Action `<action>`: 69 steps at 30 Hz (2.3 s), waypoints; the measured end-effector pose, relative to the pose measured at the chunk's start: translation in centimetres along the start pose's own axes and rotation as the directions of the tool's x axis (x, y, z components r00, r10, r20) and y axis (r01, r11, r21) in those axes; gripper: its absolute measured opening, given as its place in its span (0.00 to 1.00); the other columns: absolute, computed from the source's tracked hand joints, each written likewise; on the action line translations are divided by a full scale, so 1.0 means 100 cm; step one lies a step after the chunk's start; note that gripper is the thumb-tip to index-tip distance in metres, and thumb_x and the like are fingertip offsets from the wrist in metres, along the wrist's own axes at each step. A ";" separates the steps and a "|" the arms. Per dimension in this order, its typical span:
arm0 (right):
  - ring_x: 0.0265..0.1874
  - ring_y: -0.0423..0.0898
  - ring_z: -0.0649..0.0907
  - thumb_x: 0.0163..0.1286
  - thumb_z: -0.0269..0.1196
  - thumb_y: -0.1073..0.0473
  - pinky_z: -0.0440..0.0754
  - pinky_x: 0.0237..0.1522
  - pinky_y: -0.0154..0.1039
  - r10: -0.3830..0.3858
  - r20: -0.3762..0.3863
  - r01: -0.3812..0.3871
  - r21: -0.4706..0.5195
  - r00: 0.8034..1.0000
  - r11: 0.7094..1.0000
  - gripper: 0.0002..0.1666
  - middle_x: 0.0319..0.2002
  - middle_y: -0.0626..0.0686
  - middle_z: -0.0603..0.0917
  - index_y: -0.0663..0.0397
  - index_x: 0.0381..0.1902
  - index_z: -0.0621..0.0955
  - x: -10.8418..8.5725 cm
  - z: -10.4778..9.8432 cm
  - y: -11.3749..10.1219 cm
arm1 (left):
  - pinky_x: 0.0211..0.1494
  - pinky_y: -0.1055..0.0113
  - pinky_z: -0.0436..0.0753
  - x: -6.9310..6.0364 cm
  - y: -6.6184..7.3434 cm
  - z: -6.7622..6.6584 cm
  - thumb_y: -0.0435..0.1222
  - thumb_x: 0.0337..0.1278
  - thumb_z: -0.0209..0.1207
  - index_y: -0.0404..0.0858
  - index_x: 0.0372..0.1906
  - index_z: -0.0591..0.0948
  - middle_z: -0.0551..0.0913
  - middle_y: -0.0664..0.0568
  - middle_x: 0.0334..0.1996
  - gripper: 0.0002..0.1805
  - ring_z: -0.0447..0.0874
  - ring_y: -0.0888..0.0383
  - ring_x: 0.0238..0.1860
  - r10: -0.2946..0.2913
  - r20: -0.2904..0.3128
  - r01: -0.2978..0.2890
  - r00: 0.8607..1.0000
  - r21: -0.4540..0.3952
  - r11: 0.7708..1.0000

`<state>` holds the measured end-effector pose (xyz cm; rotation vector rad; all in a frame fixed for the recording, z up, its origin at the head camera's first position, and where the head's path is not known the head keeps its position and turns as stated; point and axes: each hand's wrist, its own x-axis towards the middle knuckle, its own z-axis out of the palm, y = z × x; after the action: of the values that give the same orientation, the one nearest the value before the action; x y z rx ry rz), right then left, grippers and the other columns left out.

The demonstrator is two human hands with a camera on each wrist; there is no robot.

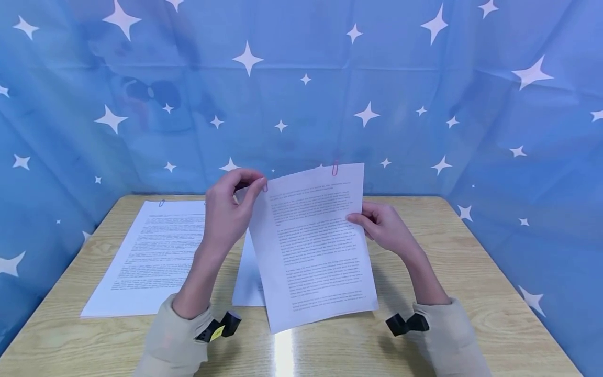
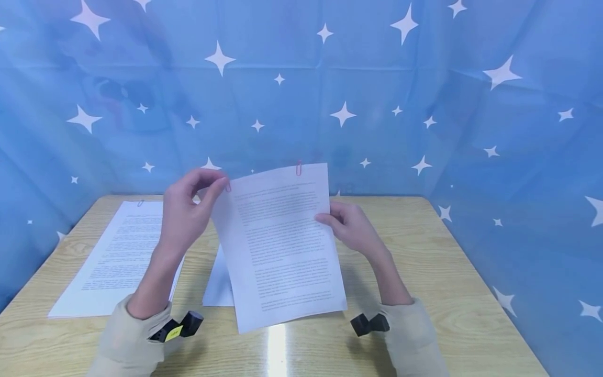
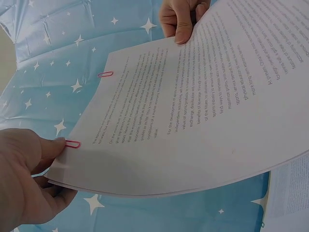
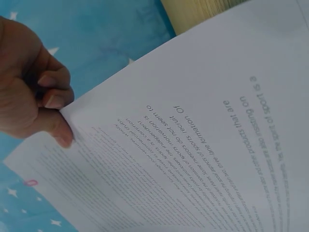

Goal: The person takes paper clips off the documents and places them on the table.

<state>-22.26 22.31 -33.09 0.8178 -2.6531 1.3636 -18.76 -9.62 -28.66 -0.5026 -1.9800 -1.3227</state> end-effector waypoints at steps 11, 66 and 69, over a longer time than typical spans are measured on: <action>0.12 0.43 0.66 0.75 0.61 0.62 0.60 0.17 0.32 0.030 0.010 -0.030 -0.002 0.999 1.000 0.13 0.26 0.54 0.81 0.60 0.54 0.84 0.000 0.001 -0.001 | 0.42 0.71 0.77 0.000 0.000 0.001 0.30 0.64 0.66 0.33 0.37 0.86 0.87 0.48 0.34 0.03 0.84 0.56 0.38 0.010 -0.040 -0.011 0.999 -0.019 1.000; 0.11 0.44 0.64 0.78 0.58 0.61 0.58 0.16 0.33 0.032 -0.046 -0.034 -0.025 0.998 0.999 0.16 0.23 0.54 0.79 0.59 0.58 0.82 -0.001 -0.009 0.002 | 0.42 0.76 0.77 -0.021 -0.022 -0.031 0.31 0.69 0.62 0.33 0.41 0.85 0.86 0.46 0.32 0.05 0.82 0.55 0.34 -0.109 0.066 0.108 0.992 0.030 0.994; 0.11 0.43 0.64 0.78 0.58 0.61 0.58 0.16 0.33 0.036 -0.048 -0.037 -0.022 0.998 0.999 0.15 0.23 0.54 0.79 0.59 0.58 0.82 -0.001 -0.009 0.001 | 0.42 0.77 0.77 -0.024 -0.029 -0.035 0.31 0.68 0.62 0.33 0.40 0.85 0.86 0.46 0.31 0.05 0.83 0.54 0.34 -0.117 0.075 0.113 0.990 0.054 0.992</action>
<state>-22.36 23.11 -32.70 0.7287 -2.6554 1.3405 -17.81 -13.84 -31.42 -0.4284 -2.1285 -1.3382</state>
